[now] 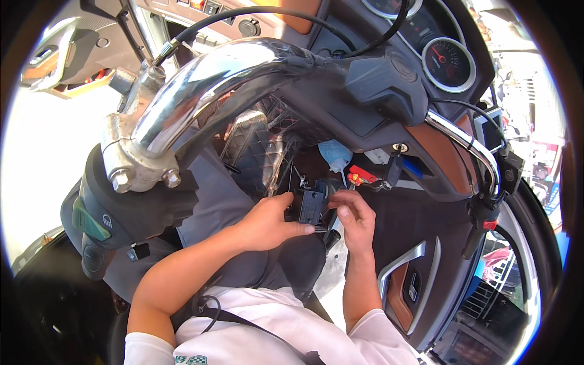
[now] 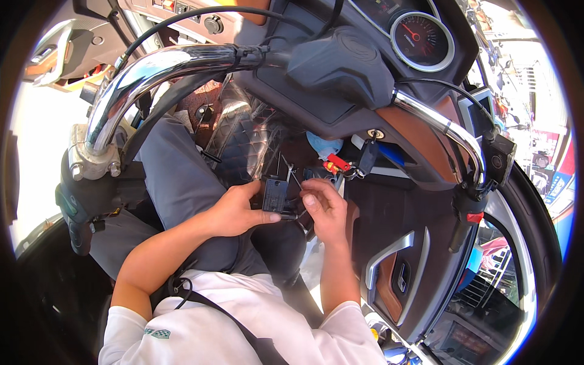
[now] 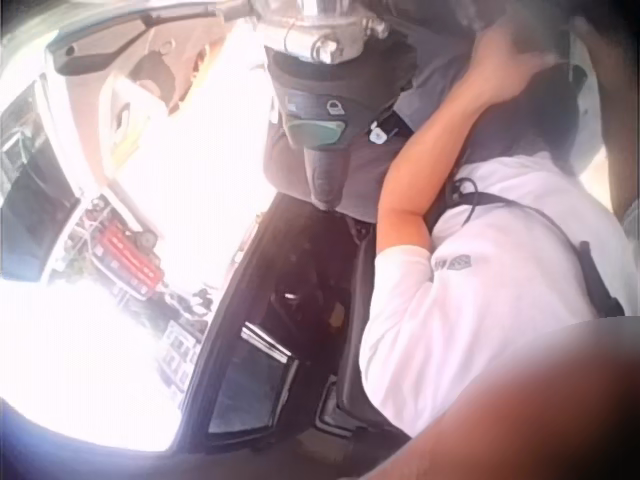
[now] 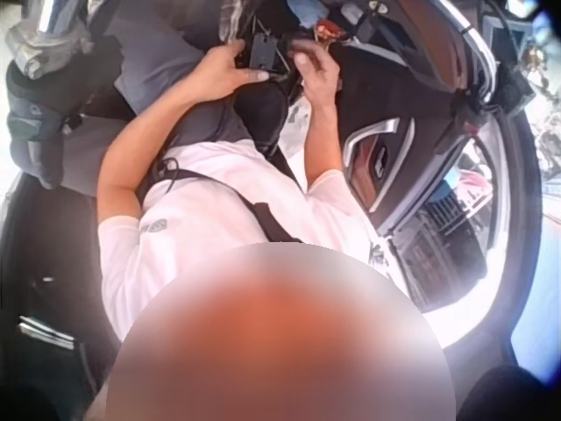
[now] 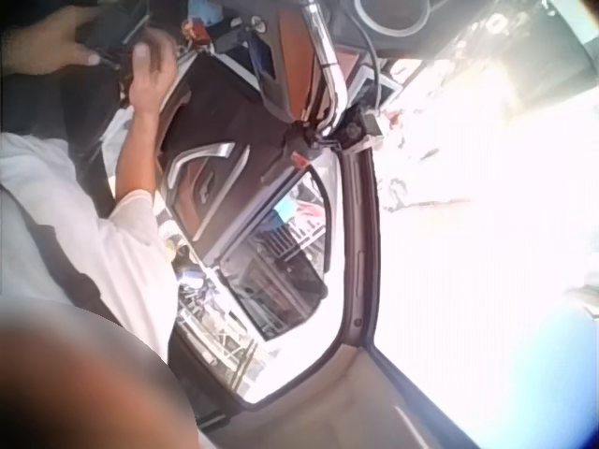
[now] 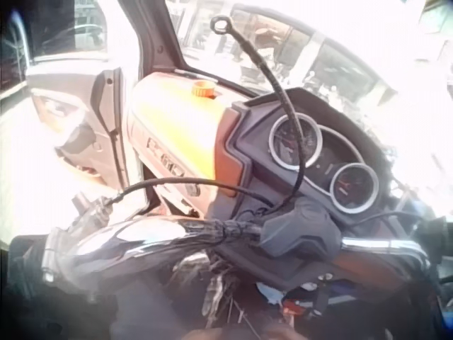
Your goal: The person walks from a staircase into a motorcycle shop and approaches a three-wheeled motorcycle. They sit on the vehicle and use a screwdriver to remove screws from a control module near the handlebars, then apply lubricant to the component and reattach it.
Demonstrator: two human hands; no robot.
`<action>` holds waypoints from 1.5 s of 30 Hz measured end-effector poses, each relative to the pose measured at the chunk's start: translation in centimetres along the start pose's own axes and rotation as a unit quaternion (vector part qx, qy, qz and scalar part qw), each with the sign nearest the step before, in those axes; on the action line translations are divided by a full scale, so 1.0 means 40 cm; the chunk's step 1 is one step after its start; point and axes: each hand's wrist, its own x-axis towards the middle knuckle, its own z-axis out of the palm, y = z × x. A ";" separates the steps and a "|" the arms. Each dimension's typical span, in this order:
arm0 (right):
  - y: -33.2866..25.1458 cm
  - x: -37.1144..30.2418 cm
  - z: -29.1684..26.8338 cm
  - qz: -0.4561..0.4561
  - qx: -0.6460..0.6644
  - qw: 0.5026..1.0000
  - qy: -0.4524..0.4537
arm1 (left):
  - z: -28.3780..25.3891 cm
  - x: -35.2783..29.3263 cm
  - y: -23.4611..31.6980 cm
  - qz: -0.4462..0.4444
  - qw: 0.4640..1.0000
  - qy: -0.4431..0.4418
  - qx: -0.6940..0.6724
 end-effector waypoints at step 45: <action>0.846 0.084 -0.146 0.335 -0.435 0.787 -0.282 | 0.054 0.068 -0.106 0.187 0.982 0.023 0.031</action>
